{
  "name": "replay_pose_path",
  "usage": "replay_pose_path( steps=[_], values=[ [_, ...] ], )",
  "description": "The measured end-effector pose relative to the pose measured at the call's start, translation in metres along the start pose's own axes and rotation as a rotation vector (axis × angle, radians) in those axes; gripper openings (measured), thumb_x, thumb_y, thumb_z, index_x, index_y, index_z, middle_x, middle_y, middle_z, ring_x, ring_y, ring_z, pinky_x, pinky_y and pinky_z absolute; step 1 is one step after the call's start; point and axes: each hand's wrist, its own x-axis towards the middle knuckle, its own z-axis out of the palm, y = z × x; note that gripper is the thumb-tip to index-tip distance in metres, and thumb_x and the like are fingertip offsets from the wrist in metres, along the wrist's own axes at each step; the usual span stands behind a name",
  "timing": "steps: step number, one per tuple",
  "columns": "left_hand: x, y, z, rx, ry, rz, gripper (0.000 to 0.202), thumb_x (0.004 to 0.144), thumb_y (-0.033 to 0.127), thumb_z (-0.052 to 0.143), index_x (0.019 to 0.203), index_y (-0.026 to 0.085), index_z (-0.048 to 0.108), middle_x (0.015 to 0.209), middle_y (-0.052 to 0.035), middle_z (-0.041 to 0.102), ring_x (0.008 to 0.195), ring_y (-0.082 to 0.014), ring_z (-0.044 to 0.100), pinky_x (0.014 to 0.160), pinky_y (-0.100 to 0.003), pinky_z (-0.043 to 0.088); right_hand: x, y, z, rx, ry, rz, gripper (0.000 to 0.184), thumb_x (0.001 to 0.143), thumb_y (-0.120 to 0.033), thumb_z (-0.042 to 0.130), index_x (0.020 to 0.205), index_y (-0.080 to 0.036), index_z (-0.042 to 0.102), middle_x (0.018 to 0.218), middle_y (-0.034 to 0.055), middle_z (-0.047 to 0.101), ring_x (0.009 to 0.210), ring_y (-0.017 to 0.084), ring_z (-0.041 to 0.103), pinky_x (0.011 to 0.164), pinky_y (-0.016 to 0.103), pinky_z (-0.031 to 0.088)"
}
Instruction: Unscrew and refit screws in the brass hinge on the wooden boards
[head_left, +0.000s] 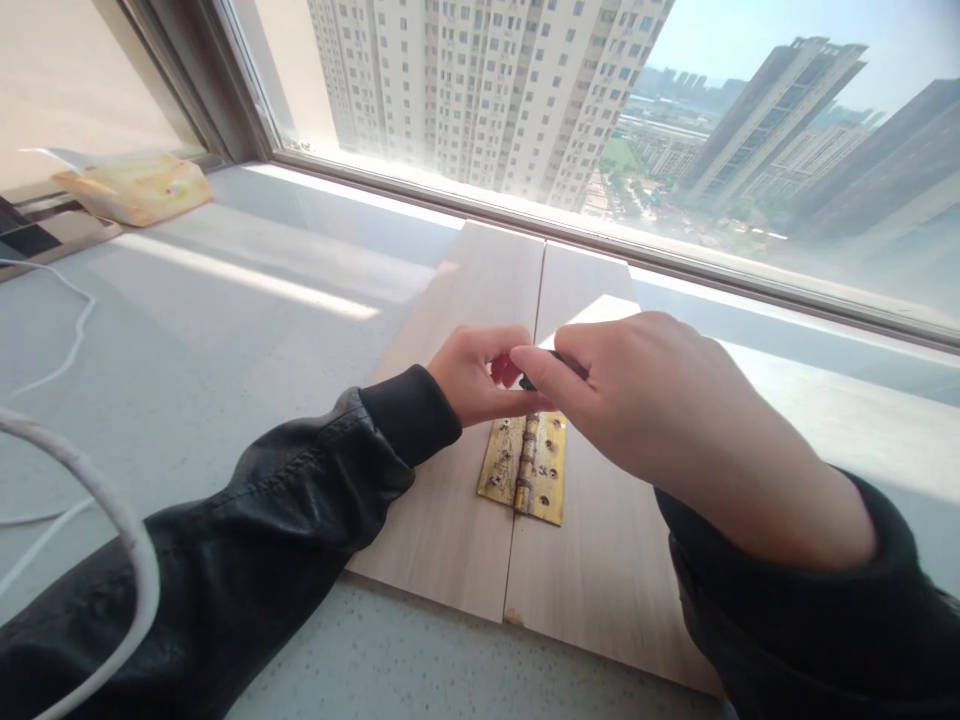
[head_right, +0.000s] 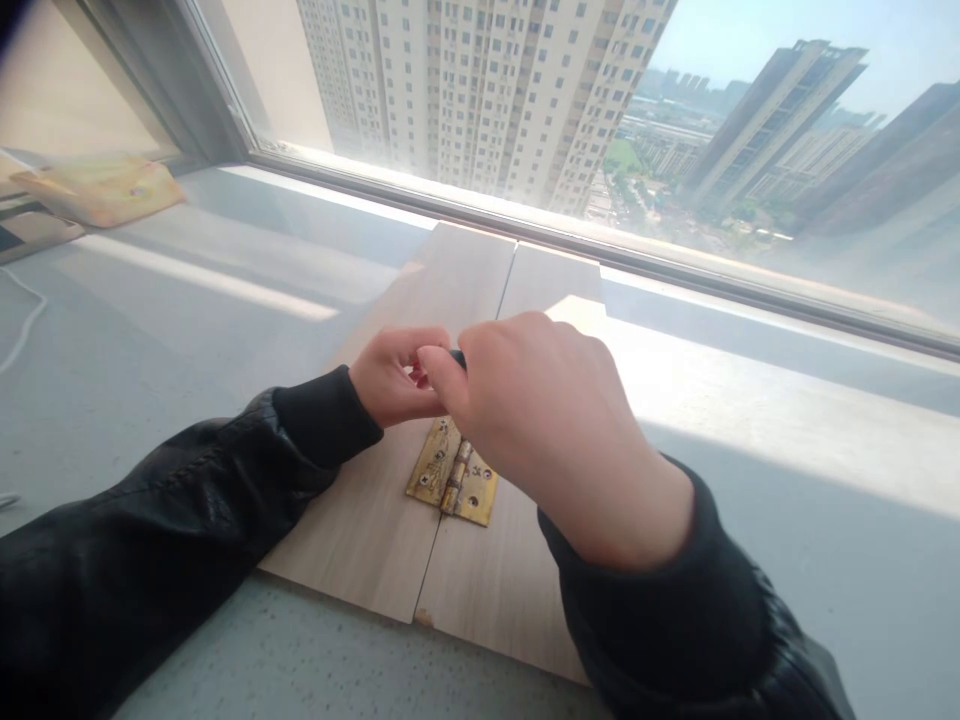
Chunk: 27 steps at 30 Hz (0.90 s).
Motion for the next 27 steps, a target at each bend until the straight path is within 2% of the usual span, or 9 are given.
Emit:
replay_pose_path(
  steps=[2, 5, 8, 10, 14, 19, 25, 27],
  values=[
    [0.001, 0.000, -0.003, -0.044, -0.041, -0.060, 0.021, 0.061, 0.028, 0.072, 0.070, 0.013, 0.060, 0.059, 0.0039, 0.049, 0.052, -0.0053, 0.038, 0.044, -0.018, 0.029, 0.000, 0.002, 0.001, 0.001, -0.001, -0.042, 0.046, 0.086, -0.047, 0.032, 0.049, -0.020, 0.039, 0.048, 0.0017, 0.043, 0.044, 0.012, 0.028, 0.044, 0.028, 0.020],
    [0.004, -0.001, -0.009, -0.109, -0.172, -0.080, 0.024, 0.066, 0.024, 0.066, 0.088, 0.014, 0.065, 0.078, -0.0027, 0.058, 0.064, -0.0094, 0.048, 0.052, -0.021, 0.038, -0.002, 0.004, 0.000, -0.006, -0.024, -0.073, 0.044, 0.087, -0.046, 0.032, 0.051, -0.020, 0.040, 0.050, 0.0014, 0.044, 0.045, 0.013, 0.029, 0.046, 0.028, 0.021],
    [0.005, -0.003, -0.012, -0.203, -0.285, -0.072, 0.020, 0.068, 0.019, 0.060, 0.087, 0.014, 0.066, 0.087, -0.0060, 0.061, 0.076, -0.0140, 0.054, 0.063, -0.026, 0.044, -0.004, 0.006, -0.002, -0.007, -0.054, -0.078, 0.043, 0.087, -0.046, 0.032, 0.054, -0.020, 0.043, 0.052, 0.0017, 0.047, 0.047, 0.013, 0.032, 0.048, 0.028, 0.023],
    [0.005, -0.003, -0.012, -0.254, -0.312, -0.086, 0.020, 0.070, 0.019, 0.058, 0.087, 0.013, 0.066, 0.092, -0.0078, 0.062, 0.083, -0.0174, 0.056, 0.069, -0.030, 0.045, -0.005, 0.007, -0.003, 0.000, -0.062, -0.080, 0.044, 0.087, -0.046, 0.032, 0.054, -0.020, 0.044, 0.052, 0.0018, 0.048, 0.048, 0.013, 0.034, 0.048, 0.028, 0.023],
    [0.003, -0.003, -0.009, -0.289, -0.298, -0.098, 0.020, 0.072, 0.023, 0.059, 0.087, 0.012, 0.066, 0.090, -0.0078, 0.063, 0.086, -0.0191, 0.057, 0.074, -0.032, 0.045, -0.005, 0.008, -0.003, 0.012, -0.063, -0.093, 0.045, 0.088, -0.046, 0.032, 0.053, -0.020, 0.044, 0.051, 0.0017, 0.048, 0.047, 0.012, 0.033, 0.049, 0.028, 0.022],
    [0.002, -0.003, -0.008, -0.252, -0.287, -0.118, 0.023, 0.074, 0.032, 0.062, 0.081, 0.012, 0.067, 0.079, -0.0055, 0.064, 0.071, -0.0141, 0.056, 0.066, -0.028, 0.044, -0.005, 0.010, -0.002, 0.025, -0.066, -0.105, 0.044, 0.088, -0.046, 0.033, 0.055, -0.020, 0.043, 0.051, 0.0015, 0.048, 0.048, 0.013, 0.034, 0.049, 0.028, 0.022],
    [0.003, -0.002, -0.010, -0.128, -0.189, -0.056, 0.023, 0.066, 0.033, 0.072, 0.078, 0.013, 0.069, 0.075, -0.0042, 0.066, 0.069, -0.0130, 0.054, 0.063, -0.027, 0.040, -0.004, 0.012, -0.003, 0.057, -0.066, -0.184, 0.036, 0.087, -0.040, 0.039, 0.058, -0.020, 0.043, 0.053, 0.0000, 0.048, 0.049, 0.012, 0.035, 0.049, 0.027, 0.023],
    [0.004, -0.001, -0.008, -0.066, -0.133, -0.052, 0.022, 0.062, 0.031, 0.075, 0.072, 0.013, 0.067, 0.068, -0.0015, 0.063, 0.063, -0.0107, 0.050, 0.061, -0.026, 0.038, -0.003, 0.012, -0.003, 0.083, -0.059, -0.229, 0.031, 0.087, -0.035, 0.042, 0.061, -0.019, 0.045, 0.056, -0.0005, 0.049, 0.051, 0.012, 0.037, 0.050, 0.026, 0.024]
  ],
)
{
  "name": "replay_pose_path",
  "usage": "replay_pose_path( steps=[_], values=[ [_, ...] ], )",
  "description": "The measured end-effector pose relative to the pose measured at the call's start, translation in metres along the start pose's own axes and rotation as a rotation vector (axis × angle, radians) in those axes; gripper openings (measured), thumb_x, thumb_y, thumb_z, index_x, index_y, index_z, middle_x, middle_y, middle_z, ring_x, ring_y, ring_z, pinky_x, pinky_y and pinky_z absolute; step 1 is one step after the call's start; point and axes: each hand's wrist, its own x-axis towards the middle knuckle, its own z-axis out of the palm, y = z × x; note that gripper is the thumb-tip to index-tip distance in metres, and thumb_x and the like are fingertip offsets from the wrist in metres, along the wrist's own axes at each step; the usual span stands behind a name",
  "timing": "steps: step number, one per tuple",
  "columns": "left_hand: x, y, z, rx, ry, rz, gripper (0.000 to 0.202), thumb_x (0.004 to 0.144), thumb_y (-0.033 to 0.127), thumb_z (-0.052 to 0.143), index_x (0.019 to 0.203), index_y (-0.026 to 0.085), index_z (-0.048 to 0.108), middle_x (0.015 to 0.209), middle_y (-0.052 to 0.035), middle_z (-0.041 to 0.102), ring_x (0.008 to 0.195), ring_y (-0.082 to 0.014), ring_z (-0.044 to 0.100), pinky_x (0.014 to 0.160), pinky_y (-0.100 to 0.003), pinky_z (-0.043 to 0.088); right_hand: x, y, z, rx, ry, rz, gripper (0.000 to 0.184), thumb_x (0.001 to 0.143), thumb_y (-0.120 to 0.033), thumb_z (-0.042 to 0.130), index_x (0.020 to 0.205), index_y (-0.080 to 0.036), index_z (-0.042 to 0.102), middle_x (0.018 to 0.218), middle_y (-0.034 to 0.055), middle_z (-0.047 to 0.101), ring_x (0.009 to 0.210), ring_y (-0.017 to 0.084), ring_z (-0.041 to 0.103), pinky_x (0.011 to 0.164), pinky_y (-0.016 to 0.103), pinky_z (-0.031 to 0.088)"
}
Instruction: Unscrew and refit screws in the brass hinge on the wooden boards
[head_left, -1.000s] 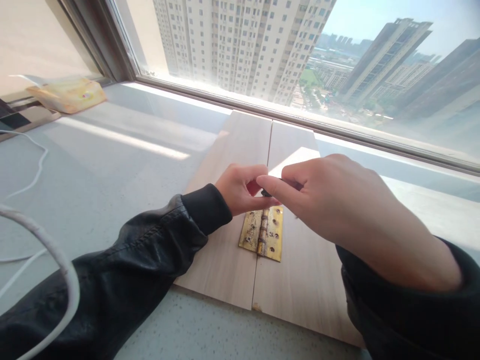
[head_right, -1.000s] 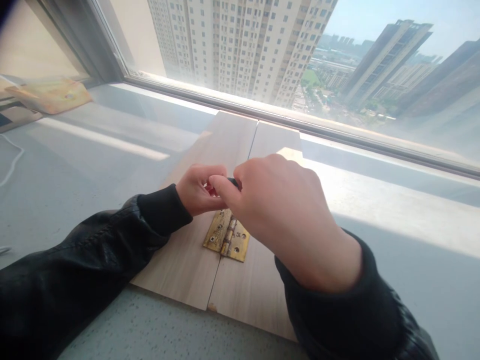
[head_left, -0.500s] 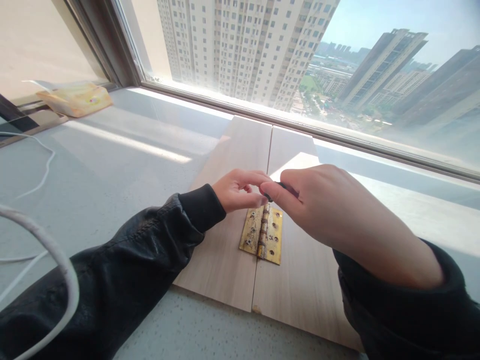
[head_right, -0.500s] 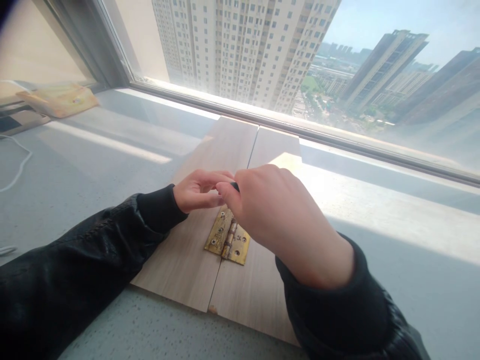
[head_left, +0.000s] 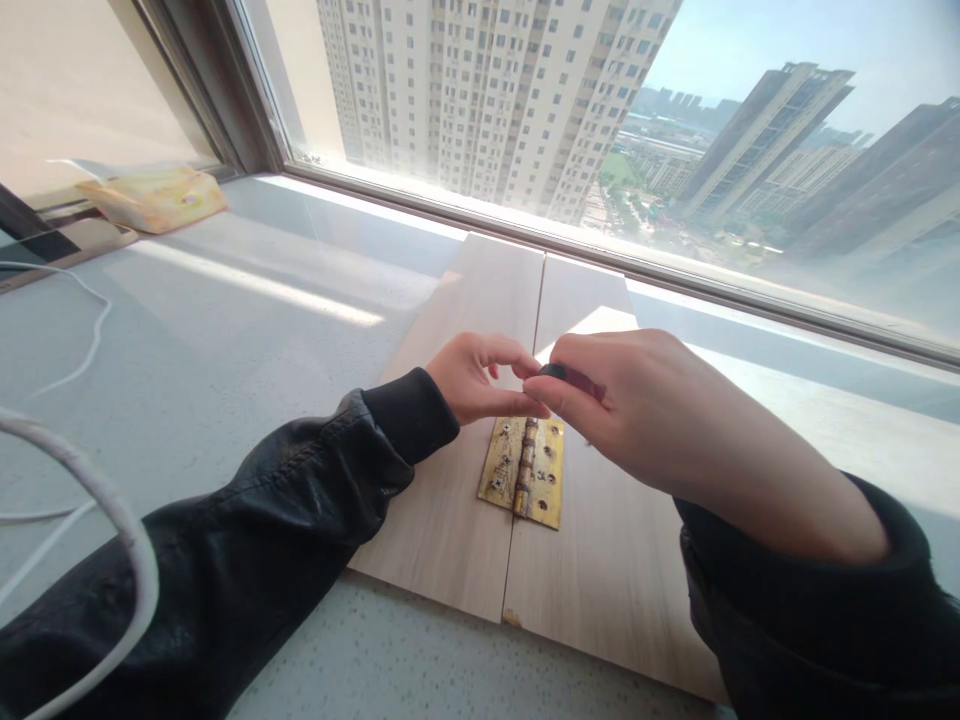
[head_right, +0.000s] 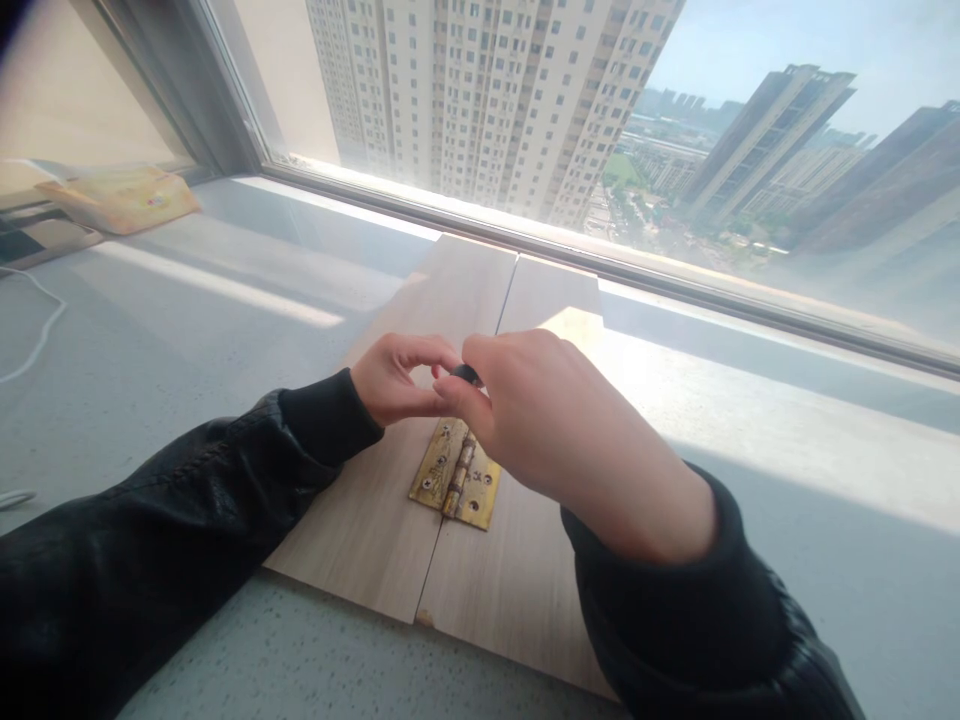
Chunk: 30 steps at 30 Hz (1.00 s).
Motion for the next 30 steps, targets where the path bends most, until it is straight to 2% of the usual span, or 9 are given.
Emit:
replay_pose_path(
  steps=[3, 5, 7, 10, 12, 17, 23, 27, 30],
  values=[
    [0.000, 0.000, 0.003, 0.032, 0.098, -0.033, 0.025, 0.056, 0.028, 0.078, 0.063, 0.012, 0.060, 0.059, 0.0027, 0.056, 0.059, -0.0082, 0.046, 0.060, -0.024, 0.038, 0.001, 0.002, 0.000, 0.055, 0.024, -0.059, 0.024, 0.086, -0.030, 0.046, 0.064, -0.019, 0.047, 0.059, -0.0013, 0.049, 0.054, 0.012, 0.039, 0.051, 0.025, 0.026],
    [0.000, 0.000, 0.004, 0.039, 0.101, -0.060, 0.027, 0.055, 0.029, 0.078, 0.063, 0.013, 0.058, 0.060, 0.0031, 0.055, 0.061, -0.0089, 0.048, 0.060, -0.024, 0.038, 0.001, 0.005, 0.000, 0.100, 0.033, -0.082, 0.024, 0.085, -0.030, 0.048, 0.064, -0.019, 0.048, 0.058, -0.0019, 0.049, 0.053, 0.011, 0.039, 0.051, 0.025, 0.027],
    [0.001, -0.001, 0.002, 0.024, 0.021, -0.083, 0.030, 0.056, 0.033, 0.077, 0.072, 0.014, 0.060, 0.069, 0.0003, 0.060, 0.067, -0.0116, 0.052, 0.061, -0.025, 0.039, 0.000, 0.008, 0.000, 0.139, 0.039, -0.093, 0.025, 0.085, -0.031, 0.049, 0.063, -0.019, 0.049, 0.056, -0.0024, 0.049, 0.052, 0.011, 0.039, 0.050, 0.025, 0.027],
    [0.001, -0.002, -0.004, -0.083, -0.140, -0.075, 0.029, 0.067, 0.033, 0.070, 0.088, 0.014, 0.064, 0.093, -0.0064, 0.064, 0.083, -0.0162, 0.057, 0.066, -0.028, 0.042, -0.002, 0.015, 0.000, 0.190, 0.025, -0.064, 0.027, 0.085, -0.035, 0.049, 0.065, -0.019, 0.054, 0.057, -0.0018, 0.053, 0.052, 0.011, 0.043, 0.051, 0.026, 0.029],
    [0.001, -0.003, -0.006, -0.121, -0.176, -0.069, 0.024, 0.071, 0.030, 0.066, 0.089, 0.015, 0.067, 0.095, -0.0073, 0.066, 0.085, -0.0166, 0.058, 0.069, -0.029, 0.042, -0.002, 0.018, 0.000, 0.222, 0.005, -0.042, 0.026, 0.086, -0.039, 0.048, 0.071, -0.021, 0.059, 0.059, -0.0015, 0.056, 0.054, 0.012, 0.047, 0.052, 0.026, 0.031],
    [0.001, -0.006, -0.007, -0.044, -0.076, -0.056, 0.019, 0.066, 0.032, 0.072, 0.076, 0.016, 0.072, 0.079, -0.0058, 0.069, 0.080, -0.0178, 0.058, 0.076, -0.034, 0.044, 0.001, 0.015, 0.001, 0.199, 0.025, 0.020, 0.031, 0.085, -0.046, 0.045, 0.074, -0.023, 0.061, 0.058, -0.0014, 0.058, 0.055, 0.013, 0.049, 0.053, 0.026, 0.031],
    [0.003, -0.004, -0.005, -0.020, -0.066, 0.034, 0.022, 0.066, 0.031, 0.073, 0.078, 0.013, 0.072, 0.078, -0.0082, 0.070, 0.079, -0.0174, 0.061, 0.079, -0.034, 0.047, 0.002, 0.000, 0.006, -0.072, 0.137, 0.196, 0.056, 0.083, -0.062, 0.033, 0.048, -0.020, 0.047, 0.046, 0.0024, 0.047, 0.047, 0.014, 0.037, 0.048, 0.028, 0.022],
    [0.003, -0.001, -0.004, 0.023, -0.031, 0.029, 0.021, 0.066, 0.031, 0.073, 0.078, 0.014, 0.072, 0.075, -0.0063, 0.069, 0.077, -0.0161, 0.059, 0.077, -0.032, 0.047, 0.005, -0.005, 0.010, -0.113, 0.152, 0.233, 0.051, 0.087, -0.053, 0.032, 0.050, -0.020, 0.043, 0.046, 0.0012, 0.042, 0.045, 0.012, 0.031, 0.048, 0.027, 0.020],
    [0.003, 0.000, -0.003, 0.010, -0.015, -0.006, 0.023, 0.064, 0.033, 0.074, 0.075, 0.014, 0.070, 0.072, -0.0039, 0.067, 0.073, -0.0146, 0.057, 0.074, -0.030, 0.046, 0.006, -0.003, 0.012, -0.068, 0.144, 0.133, 0.042, 0.088, -0.044, 0.035, 0.055, -0.019, 0.041, 0.050, 0.0002, 0.043, 0.047, 0.011, 0.031, 0.049, 0.026, 0.021]
  ],
)
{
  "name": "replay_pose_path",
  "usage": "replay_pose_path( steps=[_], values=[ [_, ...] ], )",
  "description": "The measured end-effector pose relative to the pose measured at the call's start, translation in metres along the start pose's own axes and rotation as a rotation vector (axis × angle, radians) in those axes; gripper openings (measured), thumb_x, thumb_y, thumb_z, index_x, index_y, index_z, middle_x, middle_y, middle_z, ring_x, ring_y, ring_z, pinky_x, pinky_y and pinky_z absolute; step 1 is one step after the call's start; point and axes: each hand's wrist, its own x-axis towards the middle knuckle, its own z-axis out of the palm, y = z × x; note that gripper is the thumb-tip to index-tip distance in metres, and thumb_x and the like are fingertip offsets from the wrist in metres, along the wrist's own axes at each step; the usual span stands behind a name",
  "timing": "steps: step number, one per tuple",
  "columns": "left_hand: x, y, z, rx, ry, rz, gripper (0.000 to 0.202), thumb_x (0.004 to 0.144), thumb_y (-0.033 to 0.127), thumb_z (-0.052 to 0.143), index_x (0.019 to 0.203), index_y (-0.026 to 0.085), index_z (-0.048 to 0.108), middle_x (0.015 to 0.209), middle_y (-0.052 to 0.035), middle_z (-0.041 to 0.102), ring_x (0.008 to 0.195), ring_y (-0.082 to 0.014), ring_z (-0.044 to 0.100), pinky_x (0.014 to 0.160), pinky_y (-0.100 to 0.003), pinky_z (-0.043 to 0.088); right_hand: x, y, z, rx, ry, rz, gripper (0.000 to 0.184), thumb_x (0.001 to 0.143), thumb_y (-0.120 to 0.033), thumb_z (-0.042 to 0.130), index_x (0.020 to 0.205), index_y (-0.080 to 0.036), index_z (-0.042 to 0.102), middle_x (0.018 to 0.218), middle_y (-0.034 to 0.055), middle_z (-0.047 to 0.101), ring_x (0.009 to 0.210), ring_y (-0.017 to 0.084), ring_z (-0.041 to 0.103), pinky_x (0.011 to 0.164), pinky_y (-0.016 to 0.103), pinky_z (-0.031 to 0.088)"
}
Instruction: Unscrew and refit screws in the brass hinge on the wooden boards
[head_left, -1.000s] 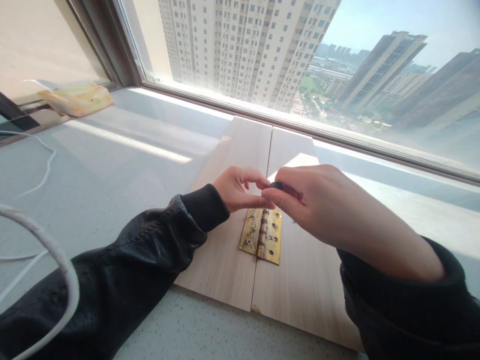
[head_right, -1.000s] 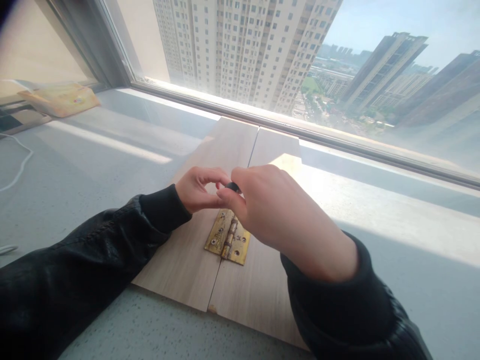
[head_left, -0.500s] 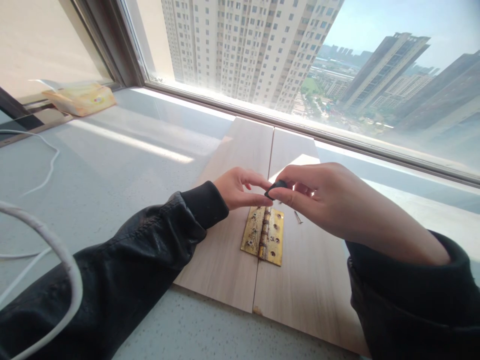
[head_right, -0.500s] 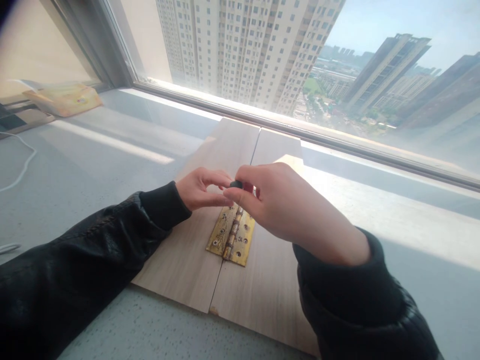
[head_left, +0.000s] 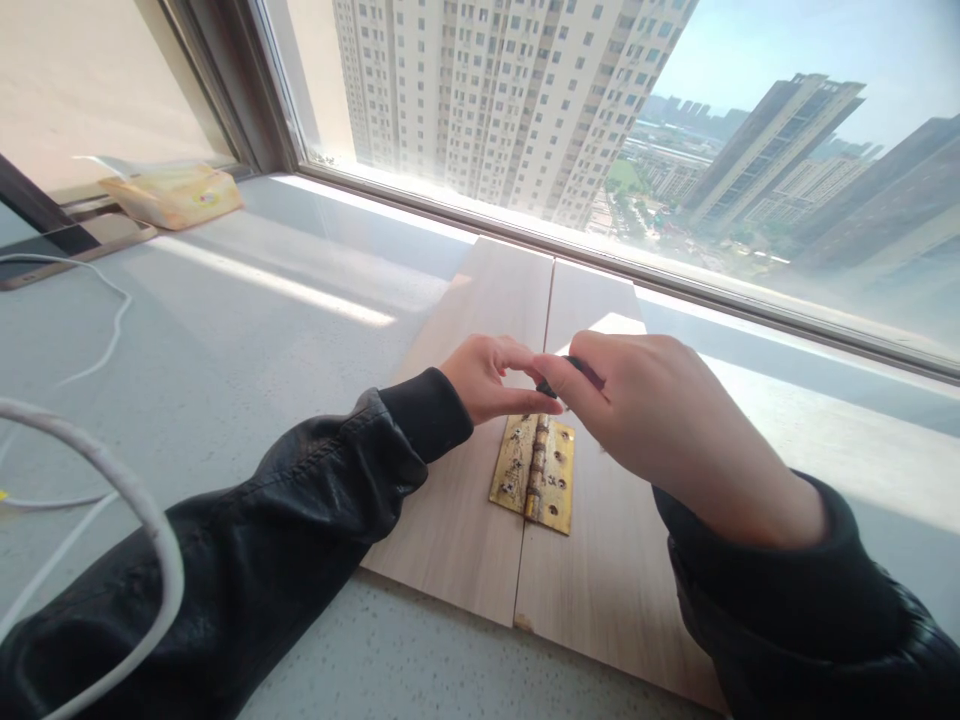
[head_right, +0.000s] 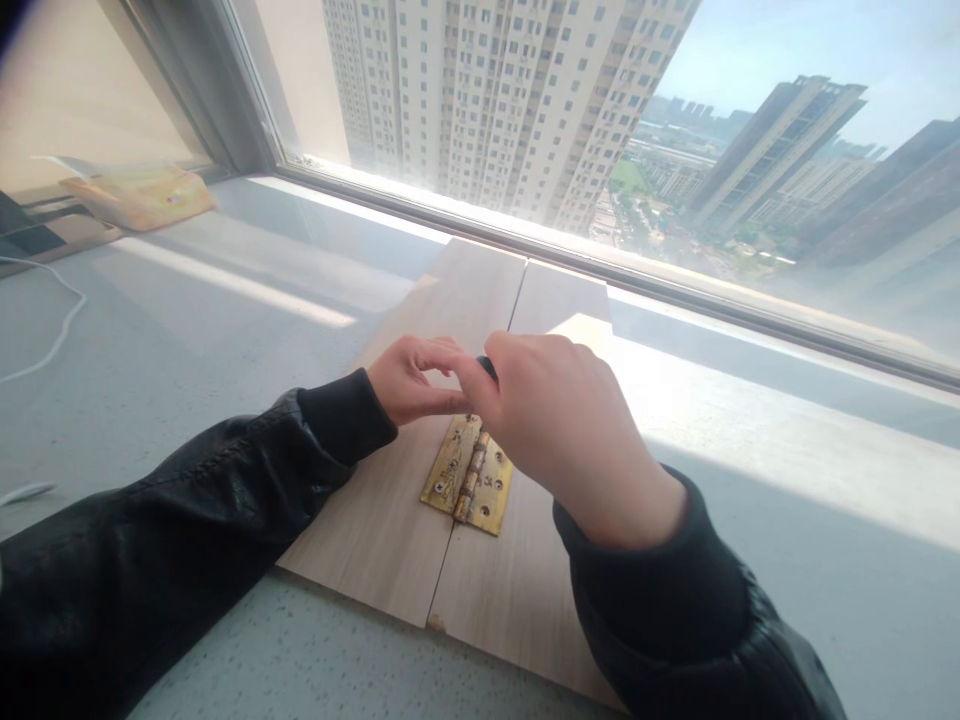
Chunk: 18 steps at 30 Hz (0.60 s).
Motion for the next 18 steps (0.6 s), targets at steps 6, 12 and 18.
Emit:
replay_pose_path(
  steps=[6, 12, 18],
  values=[
    [-0.002, -0.004, 0.000, -0.208, -0.214, -0.050, 0.026, 0.072, 0.030, 0.066, 0.092, 0.014, 0.068, 0.097, -0.0073, 0.066, 0.086, -0.0178, 0.058, 0.076, -0.031, 0.046, -0.004, 0.007, -0.004, 0.109, -0.065, -0.215, 0.032, 0.088, -0.037, 0.041, 0.061, -0.019, 0.040, 0.058, -0.0002, 0.046, 0.053, 0.012, 0.035, 0.050, 0.025, 0.025],
    [-0.002, -0.004, -0.002, -0.141, -0.141, -0.088, 0.026, 0.069, 0.035, 0.069, 0.083, 0.013, 0.071, 0.081, -0.0050, 0.068, 0.083, -0.0184, 0.060, 0.078, -0.033, 0.044, -0.004, 0.007, -0.005, 0.100, -0.062, -0.120, 0.033, 0.087, -0.043, 0.041, 0.066, -0.020, 0.049, 0.063, 0.0008, 0.052, 0.056, 0.013, 0.042, 0.052, 0.026, 0.028],
    [0.002, -0.004, 0.003, -0.022, 0.096, -0.037, 0.021, 0.061, 0.034, 0.076, 0.066, 0.015, 0.068, 0.063, -0.0007, 0.063, 0.066, -0.0135, 0.056, 0.068, -0.029, 0.045, -0.004, -0.007, 0.003, 0.254, 0.323, -0.004, 0.030, 0.083, -0.046, 0.049, 0.079, -0.018, 0.057, 0.072, 0.0041, 0.059, 0.064, 0.016, 0.053, 0.057, 0.029, 0.038]
  ],
)
